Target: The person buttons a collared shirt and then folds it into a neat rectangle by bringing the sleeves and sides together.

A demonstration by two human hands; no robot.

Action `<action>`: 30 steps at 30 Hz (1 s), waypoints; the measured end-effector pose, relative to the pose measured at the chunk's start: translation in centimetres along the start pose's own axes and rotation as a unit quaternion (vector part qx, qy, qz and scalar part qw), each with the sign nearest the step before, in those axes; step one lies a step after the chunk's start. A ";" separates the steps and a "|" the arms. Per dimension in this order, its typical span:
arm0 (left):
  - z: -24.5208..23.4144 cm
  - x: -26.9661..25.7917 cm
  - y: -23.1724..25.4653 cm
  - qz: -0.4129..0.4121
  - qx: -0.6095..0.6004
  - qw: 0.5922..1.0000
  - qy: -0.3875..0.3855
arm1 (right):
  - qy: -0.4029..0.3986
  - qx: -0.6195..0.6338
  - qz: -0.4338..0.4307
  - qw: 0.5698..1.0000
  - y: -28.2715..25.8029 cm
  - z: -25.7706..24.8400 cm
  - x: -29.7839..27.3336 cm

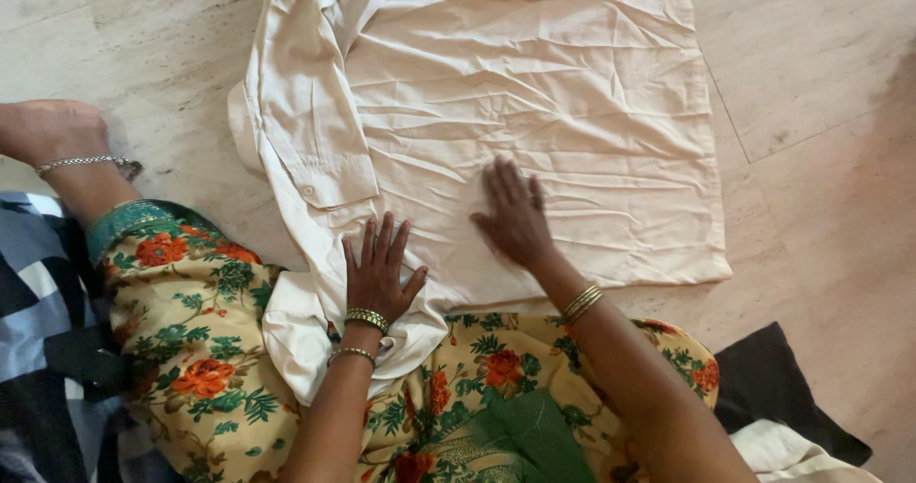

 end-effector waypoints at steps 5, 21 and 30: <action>-0.1 -0.4 -0.2 0.000 -0.005 1.000 0.005 | 0.017 0.074 -0.066 0.995 -2.9 0.6 0.5; 0.2 -0.4 -1.1 -0.010 -0.026 1.000 0.006 | 0.120 0.304 -0.027 0.945 -5.6 -3.2 3.3; 0.0 -0.4 -1.6 -0.024 -0.036 0.999 -0.019 | -0.089 0.399 -0.021 0.912 -10.3 2.0 16.2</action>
Point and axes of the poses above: each hand's wrist, its own x-axis towards the middle knuckle, its own z-axis out of the palm, y = z × x, the point moved 1 cm from there along x, towards the middle knuckle, and after that the axes turned 15 degrees about -z, right-handed, at the moved point
